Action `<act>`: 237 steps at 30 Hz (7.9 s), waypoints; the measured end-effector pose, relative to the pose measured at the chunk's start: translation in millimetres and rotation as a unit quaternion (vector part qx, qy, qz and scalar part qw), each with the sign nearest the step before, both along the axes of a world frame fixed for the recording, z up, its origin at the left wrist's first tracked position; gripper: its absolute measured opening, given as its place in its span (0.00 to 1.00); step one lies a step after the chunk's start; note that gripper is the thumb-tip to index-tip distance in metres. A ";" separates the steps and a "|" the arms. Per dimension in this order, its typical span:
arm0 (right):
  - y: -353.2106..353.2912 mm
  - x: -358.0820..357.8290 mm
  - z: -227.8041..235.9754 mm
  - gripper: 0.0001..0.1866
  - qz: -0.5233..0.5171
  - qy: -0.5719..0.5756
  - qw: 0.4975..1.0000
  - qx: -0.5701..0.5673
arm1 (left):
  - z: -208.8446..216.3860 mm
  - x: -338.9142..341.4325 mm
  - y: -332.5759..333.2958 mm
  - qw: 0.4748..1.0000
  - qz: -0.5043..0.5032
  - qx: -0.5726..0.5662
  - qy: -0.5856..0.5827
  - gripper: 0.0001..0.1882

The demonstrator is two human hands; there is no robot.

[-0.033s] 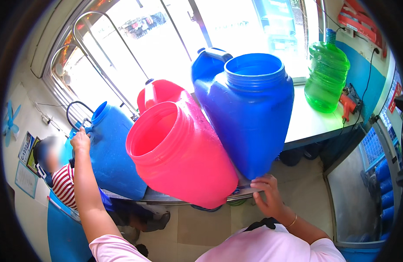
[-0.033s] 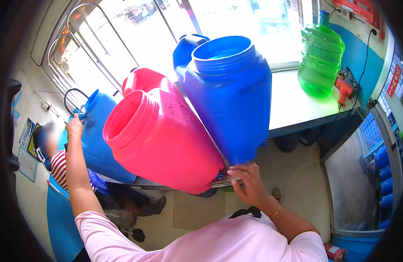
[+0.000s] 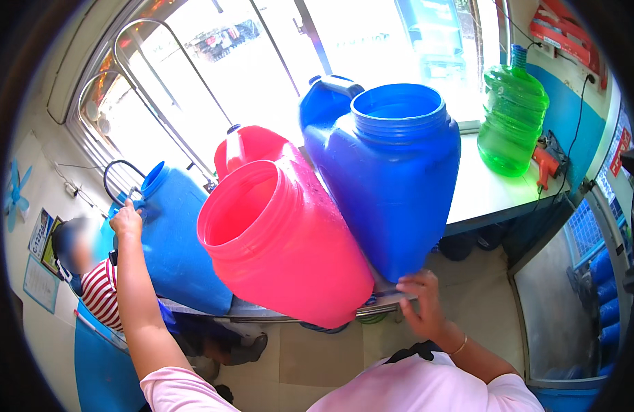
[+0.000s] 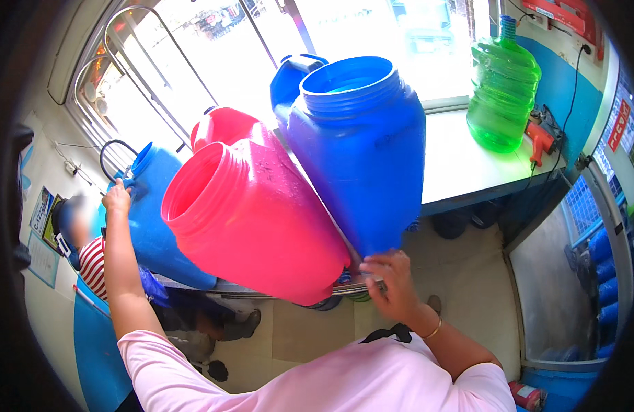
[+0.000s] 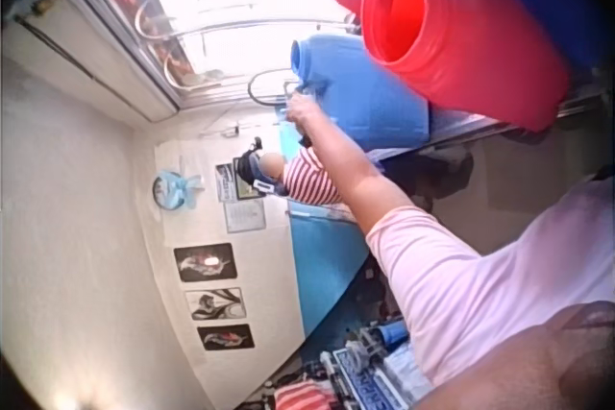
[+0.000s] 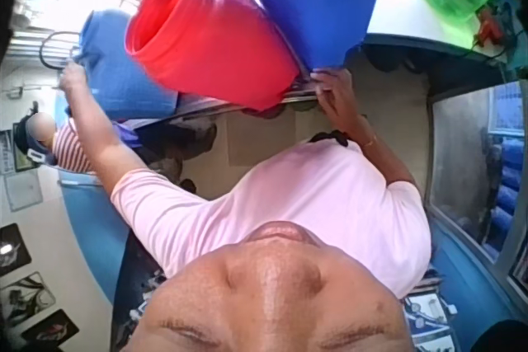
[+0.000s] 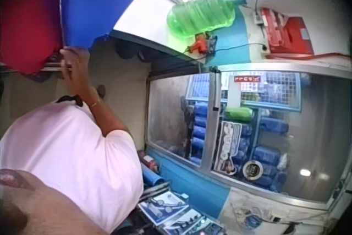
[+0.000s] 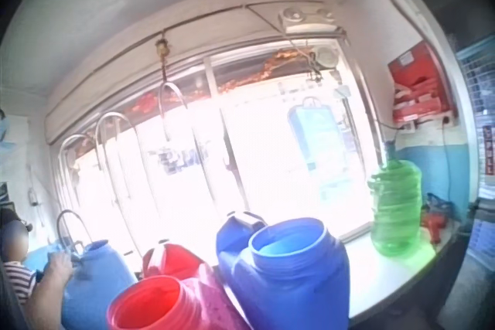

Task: The person places a blue plastic container on a metal counter, then retrieves a blue plastic cap and screws it onto the container's spout. They use a red heat gun to apply heat to the cap area, then place a clear plastic bag over the container and adjust it. Finally, they place a pink container next to the blue one.

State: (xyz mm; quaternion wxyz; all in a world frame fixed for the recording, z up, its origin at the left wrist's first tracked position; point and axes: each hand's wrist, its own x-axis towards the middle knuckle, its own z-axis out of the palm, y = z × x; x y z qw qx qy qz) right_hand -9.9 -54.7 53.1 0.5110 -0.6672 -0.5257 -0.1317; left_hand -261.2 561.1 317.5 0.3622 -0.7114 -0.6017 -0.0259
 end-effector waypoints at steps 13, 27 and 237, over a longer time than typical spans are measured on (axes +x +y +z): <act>21.1 153.4 -44.5 0.41 -0.008 0.416 0.906 0.078 | -50.1 62.3 -228.9 0.667 -0.585 0.048 -0.458 0.40; 46.9 99.0 -64.9 0.37 -0.013 0.447 0.882 0.147 | -285.9 60.9 -363.3 0.477 -0.430 -0.319 -0.697 0.68; -46.2 52.5 -239.8 0.23 0.373 0.041 0.690 -0.618 | -199.2 -532.4 -818.2 0.566 0.713 0.007 -0.415 0.39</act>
